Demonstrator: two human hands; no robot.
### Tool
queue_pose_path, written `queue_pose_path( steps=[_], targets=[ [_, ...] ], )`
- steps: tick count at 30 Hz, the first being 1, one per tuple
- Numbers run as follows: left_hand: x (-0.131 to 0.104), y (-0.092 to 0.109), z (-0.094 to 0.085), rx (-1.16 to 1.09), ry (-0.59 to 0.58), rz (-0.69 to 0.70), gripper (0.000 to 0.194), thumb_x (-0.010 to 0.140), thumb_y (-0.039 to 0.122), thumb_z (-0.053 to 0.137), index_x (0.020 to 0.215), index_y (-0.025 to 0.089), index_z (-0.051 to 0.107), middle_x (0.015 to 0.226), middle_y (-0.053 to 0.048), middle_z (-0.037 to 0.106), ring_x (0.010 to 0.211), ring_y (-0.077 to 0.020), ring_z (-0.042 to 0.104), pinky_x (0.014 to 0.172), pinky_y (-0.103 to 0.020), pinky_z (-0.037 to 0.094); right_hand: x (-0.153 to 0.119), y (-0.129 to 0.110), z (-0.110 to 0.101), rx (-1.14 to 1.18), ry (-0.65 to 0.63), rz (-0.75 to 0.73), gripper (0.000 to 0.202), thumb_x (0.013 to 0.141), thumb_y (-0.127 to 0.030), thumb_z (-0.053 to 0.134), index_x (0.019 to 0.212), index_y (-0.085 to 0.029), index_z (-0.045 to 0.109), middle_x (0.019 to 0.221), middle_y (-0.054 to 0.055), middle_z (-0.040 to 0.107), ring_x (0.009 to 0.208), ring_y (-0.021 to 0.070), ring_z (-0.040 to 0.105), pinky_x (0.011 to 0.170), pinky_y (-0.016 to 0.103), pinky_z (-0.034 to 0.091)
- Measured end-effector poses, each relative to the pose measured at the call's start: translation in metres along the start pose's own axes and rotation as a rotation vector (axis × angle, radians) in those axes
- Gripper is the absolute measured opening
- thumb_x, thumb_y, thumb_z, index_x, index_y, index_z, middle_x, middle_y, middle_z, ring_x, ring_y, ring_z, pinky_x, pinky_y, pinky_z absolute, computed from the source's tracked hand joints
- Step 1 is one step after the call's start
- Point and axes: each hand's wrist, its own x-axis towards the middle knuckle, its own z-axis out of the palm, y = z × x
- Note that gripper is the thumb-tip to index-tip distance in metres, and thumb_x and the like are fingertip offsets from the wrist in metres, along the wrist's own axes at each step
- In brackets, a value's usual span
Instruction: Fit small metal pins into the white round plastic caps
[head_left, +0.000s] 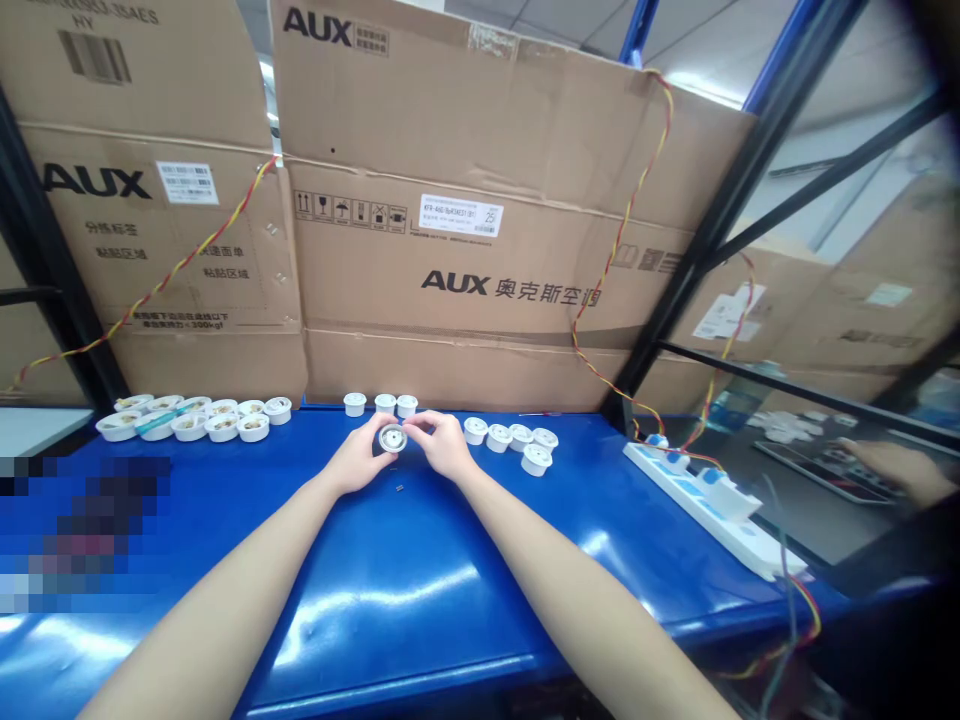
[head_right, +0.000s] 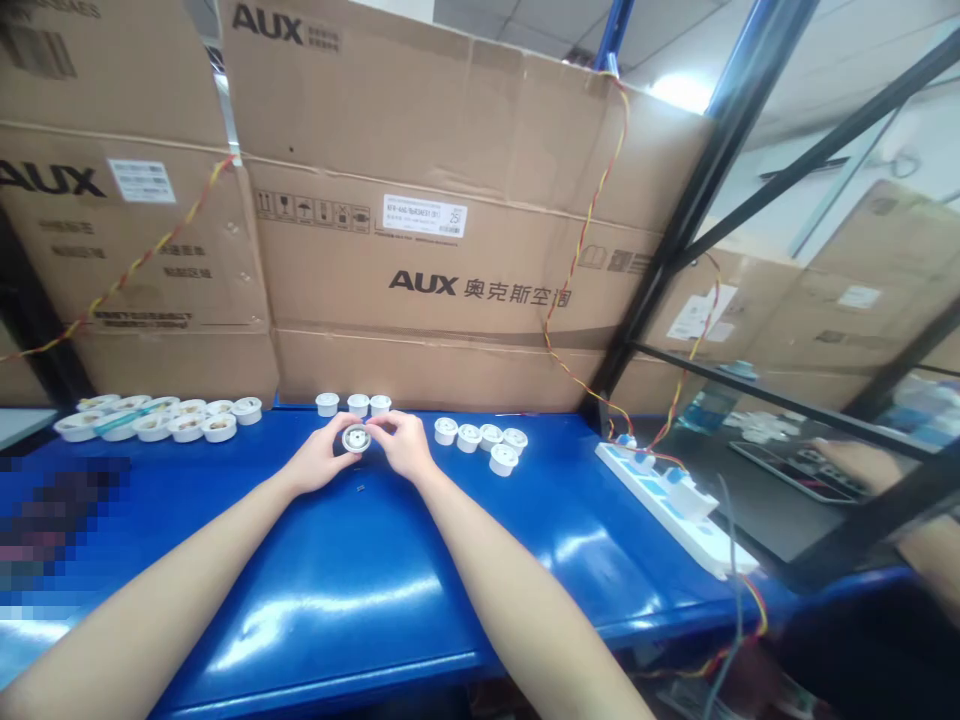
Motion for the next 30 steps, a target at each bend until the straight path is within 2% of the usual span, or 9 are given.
queue_pose_path(
  steps=[6, 14, 19, 30],
  targets=[
    [-0.0009, 0.0020, -0.0007, -0.034, -0.041, -0.011, 0.041, 0.076, 0.026, 0.063, 0.116, 0.022, 0.055, 0.115, -0.004, 0.066, 0.102, -0.0231, 0.064, 0.089, -0.034, 0.049, -0.0029, -0.0052, -0.0006, -0.086, -0.074, -0.074, 0.016, 0.081, -0.032, 0.064, 0.082, -0.019, 0.072, 0.081, 0.003, 0.066, 0.073, 0.0148, 0.057, 0.072, 0.027, 0.043],
    [-0.0015, -0.0011, 0.0014, -0.027, -0.055, -0.032, 0.045, 0.077, 0.028, 0.065, 0.120, 0.023, 0.055, 0.116, -0.004, 0.067, 0.097, -0.0224, 0.065, 0.085, -0.033, 0.050, -0.0040, -0.0059, -0.0002, -0.082, -0.063, -0.104, 0.015, 0.082, -0.032, 0.064, 0.080, -0.018, 0.070, 0.078, 0.002, 0.064, 0.071, 0.0134, 0.055, 0.070, 0.026, 0.042],
    [-0.0022, -0.0025, 0.0009, -0.060, -0.033, -0.001, 0.055, 0.076, 0.026, 0.065, 0.128, 0.024, 0.049, 0.126, -0.005, 0.062, 0.110, -0.0235, 0.062, 0.094, -0.035, 0.048, -0.0036, -0.0063, 0.0002, -0.062, -0.101, -0.092, 0.013, 0.080, -0.031, 0.066, 0.079, -0.019, 0.071, 0.077, 0.001, 0.064, 0.071, 0.0137, 0.056, 0.070, 0.026, 0.043],
    [-0.0034, -0.0011, 0.0006, -0.125, -0.031, -0.027, 0.056, 0.076, 0.027, 0.066, 0.128, 0.024, 0.046, 0.116, -0.005, 0.067, 0.097, -0.0221, 0.066, 0.087, -0.035, 0.050, -0.0022, -0.0035, -0.0037, 0.040, -0.140, -0.013, 0.016, 0.079, -0.032, 0.067, 0.082, -0.017, 0.073, 0.083, 0.003, 0.069, 0.075, 0.0152, 0.059, 0.074, 0.028, 0.044]
  ],
)
